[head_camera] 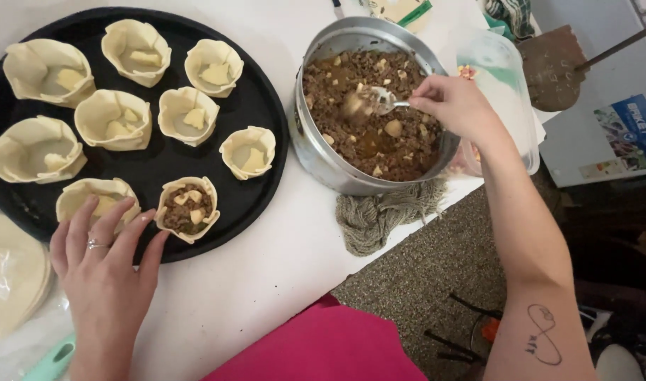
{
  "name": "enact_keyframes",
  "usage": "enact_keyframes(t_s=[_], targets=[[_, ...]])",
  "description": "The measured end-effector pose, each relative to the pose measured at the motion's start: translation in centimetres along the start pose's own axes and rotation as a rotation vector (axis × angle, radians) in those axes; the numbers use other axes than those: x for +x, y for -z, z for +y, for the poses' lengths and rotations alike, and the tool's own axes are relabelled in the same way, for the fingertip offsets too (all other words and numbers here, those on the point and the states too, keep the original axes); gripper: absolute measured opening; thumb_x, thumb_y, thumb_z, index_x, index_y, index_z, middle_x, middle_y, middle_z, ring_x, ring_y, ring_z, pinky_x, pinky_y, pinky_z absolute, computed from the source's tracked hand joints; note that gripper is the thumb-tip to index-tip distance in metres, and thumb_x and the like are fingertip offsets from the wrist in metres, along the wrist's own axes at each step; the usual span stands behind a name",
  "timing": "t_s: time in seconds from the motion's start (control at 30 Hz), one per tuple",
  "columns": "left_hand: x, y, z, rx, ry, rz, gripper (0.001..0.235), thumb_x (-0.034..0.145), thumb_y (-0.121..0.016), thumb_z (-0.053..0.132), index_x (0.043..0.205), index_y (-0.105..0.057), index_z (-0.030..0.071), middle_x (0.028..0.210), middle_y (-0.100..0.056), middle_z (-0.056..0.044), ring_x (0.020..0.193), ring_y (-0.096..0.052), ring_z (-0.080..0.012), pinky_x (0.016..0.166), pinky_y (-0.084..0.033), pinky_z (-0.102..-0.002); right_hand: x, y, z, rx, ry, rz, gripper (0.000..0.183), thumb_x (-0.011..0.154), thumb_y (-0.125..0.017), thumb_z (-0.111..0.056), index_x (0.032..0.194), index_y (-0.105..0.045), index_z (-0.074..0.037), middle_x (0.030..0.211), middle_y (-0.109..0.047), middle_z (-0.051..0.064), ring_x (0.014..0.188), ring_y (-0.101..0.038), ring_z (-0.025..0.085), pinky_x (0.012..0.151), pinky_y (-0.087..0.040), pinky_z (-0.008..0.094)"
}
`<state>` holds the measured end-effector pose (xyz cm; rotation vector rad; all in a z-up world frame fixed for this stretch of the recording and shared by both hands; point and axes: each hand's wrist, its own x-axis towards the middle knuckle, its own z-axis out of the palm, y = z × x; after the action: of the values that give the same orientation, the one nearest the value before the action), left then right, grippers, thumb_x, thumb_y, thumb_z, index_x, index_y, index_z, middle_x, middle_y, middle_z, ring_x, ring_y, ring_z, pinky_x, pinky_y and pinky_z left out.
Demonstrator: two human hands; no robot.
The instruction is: The person is filling small pastry shells with a meat and vegetable mixture using a spoon on a kitchen counter.
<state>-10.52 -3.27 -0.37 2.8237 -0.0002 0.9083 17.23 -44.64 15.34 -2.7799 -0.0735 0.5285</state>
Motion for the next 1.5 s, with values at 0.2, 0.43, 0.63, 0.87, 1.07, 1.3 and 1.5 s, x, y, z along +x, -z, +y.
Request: enact_keyframes(t_s=[0.2,0.43,0.63,0.87,1.07,1.3,1.5], targets=[[-0.1,0.0,0.0,0.012,-0.006,-0.003,0.022,0.103,-0.086,0.03,0.118,-0.083,0.014,0.137,-0.075,-0.002,0.141,-0.063,-0.0334,0.119,-0.046,-0.05,-0.7,-0.1,0.4,0.06,0.0,0.023,0.013,0.102,-0.068,-0.029,0.102,-0.07,-0.016,0.105,-0.073,0.002,0.104,-0.064,0.021,0.098,-0.049,0.047],[0.0,0.1,0.2,0.01,-0.01,0.002,0.022,0.103,-0.085,0.03,0.117,-0.082,0.014,0.136,-0.075,-0.002,0.141,-0.062,-0.0329,0.119,-0.045,-0.05,-0.3,-3.4,-2.3,-0.289,0.134,0.056,0.01,0.104,-0.063,-0.018,0.108,-0.073,-0.018,0.092,-0.078,-0.001,0.057,-0.06,0.008,0.045,-0.046,0.022],[0.2,0.5,0.2,0.001,0.003,0.007,0.019,0.103,-0.085,0.028,0.116,-0.082,0.014,0.135,-0.075,-0.005,0.141,-0.062,-0.0351,0.121,-0.043,-0.051,0.0,-1.6,-1.5,-0.034,-0.002,-0.031,0.016,0.103,-0.06,-0.032,0.106,-0.069,-0.02,0.12,-0.072,0.003,0.124,-0.062,0.029,0.11,-0.047,0.062],[0.0,0.1,0.1,-0.007,-0.012,0.018,0.02,0.104,-0.085,0.028,0.116,-0.083,0.013,0.136,-0.076,-0.004,0.141,-0.062,-0.0345,0.121,-0.043,-0.051,-1.8,-0.3,-0.5,0.132,-0.061,-0.042,0.014,0.1,-0.066,-0.033,0.099,-0.07,-0.02,0.108,-0.072,-0.002,0.113,-0.063,0.023,0.104,-0.048,0.052],[0.0,0.3,0.1,-0.031,0.0,0.015,0.019,0.104,-0.085,0.025,0.117,-0.082,0.012,0.136,-0.074,-0.005,0.141,-0.061,-0.0363,0.119,-0.044,-0.052,-1.9,-0.5,0.7,0.097,-0.009,-0.002,0.01,0.103,-0.063,-0.026,0.103,-0.069,-0.018,0.109,-0.071,0.003,0.11,-0.064,0.025,0.098,-0.055,0.052],[0.2,-0.4,0.0,-0.035,0.018,0.025,0.019,0.101,-0.083,0.029,0.113,-0.08,0.016,0.133,-0.074,-0.004,0.137,-0.061,-0.0357,0.115,-0.042,-0.052,-3.8,-0.3,-0.8,0.07,0.222,0.018,0.015,0.104,-0.06,-0.03,0.109,-0.068,-0.018,0.119,-0.073,0.004,0.12,-0.065,0.027,0.102,-0.054,0.053],[0.7,1.0,0.3,-0.093,0.056,0.035,0.018,0.1,-0.079,0.026,0.111,-0.077,0.012,0.131,-0.071,-0.005,0.135,-0.056,-0.0347,0.113,-0.039,-0.052,-6.1,-2.2,-8.5,0.022,0.476,0.017,0.011,0.105,-0.067,-0.015,0.115,-0.071,-0.014,0.093,-0.068,-0.001,0.075,-0.053,0.011,0.069,-0.043,0.027]])
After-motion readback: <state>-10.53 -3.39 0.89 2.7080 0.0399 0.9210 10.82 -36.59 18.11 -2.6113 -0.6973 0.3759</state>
